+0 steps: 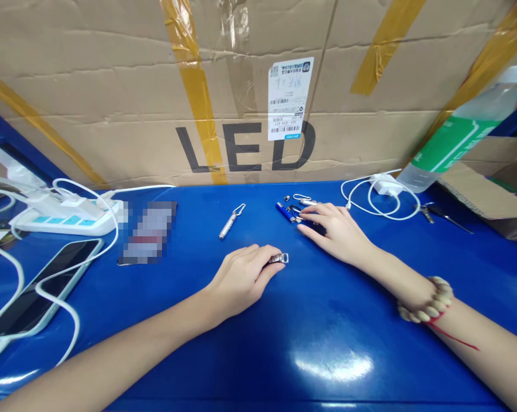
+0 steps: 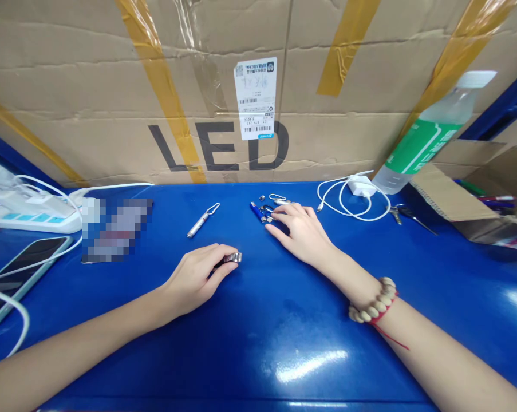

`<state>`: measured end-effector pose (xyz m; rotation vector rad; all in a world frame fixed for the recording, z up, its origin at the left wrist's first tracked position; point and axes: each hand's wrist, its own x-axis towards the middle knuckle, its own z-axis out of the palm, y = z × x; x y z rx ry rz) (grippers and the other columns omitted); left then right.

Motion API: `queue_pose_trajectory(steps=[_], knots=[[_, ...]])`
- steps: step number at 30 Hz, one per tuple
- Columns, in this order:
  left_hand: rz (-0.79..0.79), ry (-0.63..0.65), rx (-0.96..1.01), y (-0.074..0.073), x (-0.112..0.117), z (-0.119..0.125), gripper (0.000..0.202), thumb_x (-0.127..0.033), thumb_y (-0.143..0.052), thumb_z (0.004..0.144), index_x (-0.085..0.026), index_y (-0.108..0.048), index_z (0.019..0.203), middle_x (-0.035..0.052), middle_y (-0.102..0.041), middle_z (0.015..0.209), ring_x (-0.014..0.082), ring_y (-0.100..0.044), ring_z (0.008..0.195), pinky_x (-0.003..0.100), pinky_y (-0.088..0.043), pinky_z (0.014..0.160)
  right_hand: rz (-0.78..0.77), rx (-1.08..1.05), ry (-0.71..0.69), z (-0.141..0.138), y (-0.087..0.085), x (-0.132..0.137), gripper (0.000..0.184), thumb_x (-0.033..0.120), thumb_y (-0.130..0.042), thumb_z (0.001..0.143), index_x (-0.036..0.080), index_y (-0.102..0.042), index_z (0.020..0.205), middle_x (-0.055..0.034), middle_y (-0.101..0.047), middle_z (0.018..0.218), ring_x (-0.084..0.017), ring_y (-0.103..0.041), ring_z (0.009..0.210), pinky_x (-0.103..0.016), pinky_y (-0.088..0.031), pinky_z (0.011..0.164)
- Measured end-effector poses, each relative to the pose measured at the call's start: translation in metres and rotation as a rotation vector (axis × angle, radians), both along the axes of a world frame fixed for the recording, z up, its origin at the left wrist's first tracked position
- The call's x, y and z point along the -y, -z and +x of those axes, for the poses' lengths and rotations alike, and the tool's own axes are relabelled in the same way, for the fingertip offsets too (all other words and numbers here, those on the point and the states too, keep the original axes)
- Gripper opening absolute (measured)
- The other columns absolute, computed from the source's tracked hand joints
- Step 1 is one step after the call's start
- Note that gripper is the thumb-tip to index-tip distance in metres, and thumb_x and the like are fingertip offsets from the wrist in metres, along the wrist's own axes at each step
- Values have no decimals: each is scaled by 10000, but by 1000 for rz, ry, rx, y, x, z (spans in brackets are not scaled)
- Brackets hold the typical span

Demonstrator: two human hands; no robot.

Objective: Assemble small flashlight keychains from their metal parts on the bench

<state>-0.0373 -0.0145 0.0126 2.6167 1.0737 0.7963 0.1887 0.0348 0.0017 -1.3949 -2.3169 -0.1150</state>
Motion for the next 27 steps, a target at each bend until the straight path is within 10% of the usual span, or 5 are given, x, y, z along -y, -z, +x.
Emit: queue_pose_trajectory(steps=[19, 27], knots=[[-60, -18, -14, 0, 1, -1, 166, -260, -378, 913, -186, -519, 870, 0, -618, 741, 143, -577, 668, 248, -431, 643, 70, -150, 69, -2, -3, 5, 157, 297, -561, 819, 193, -672, 781, -52, -677, 874, -241, -605, 865, -366, -490, 716], [-205, -100, 61, -2, 0, -4, 214, -245, -254, 924, -195, -437, 823, 2, -608, 751, 134, -555, 607, 247, -400, 583, 178, -232, -356, -20, -12, 26, 135, 239, -539, 859, 188, -650, 916, -36, -690, 928, -162, -629, 861, -301, -492, 765]])
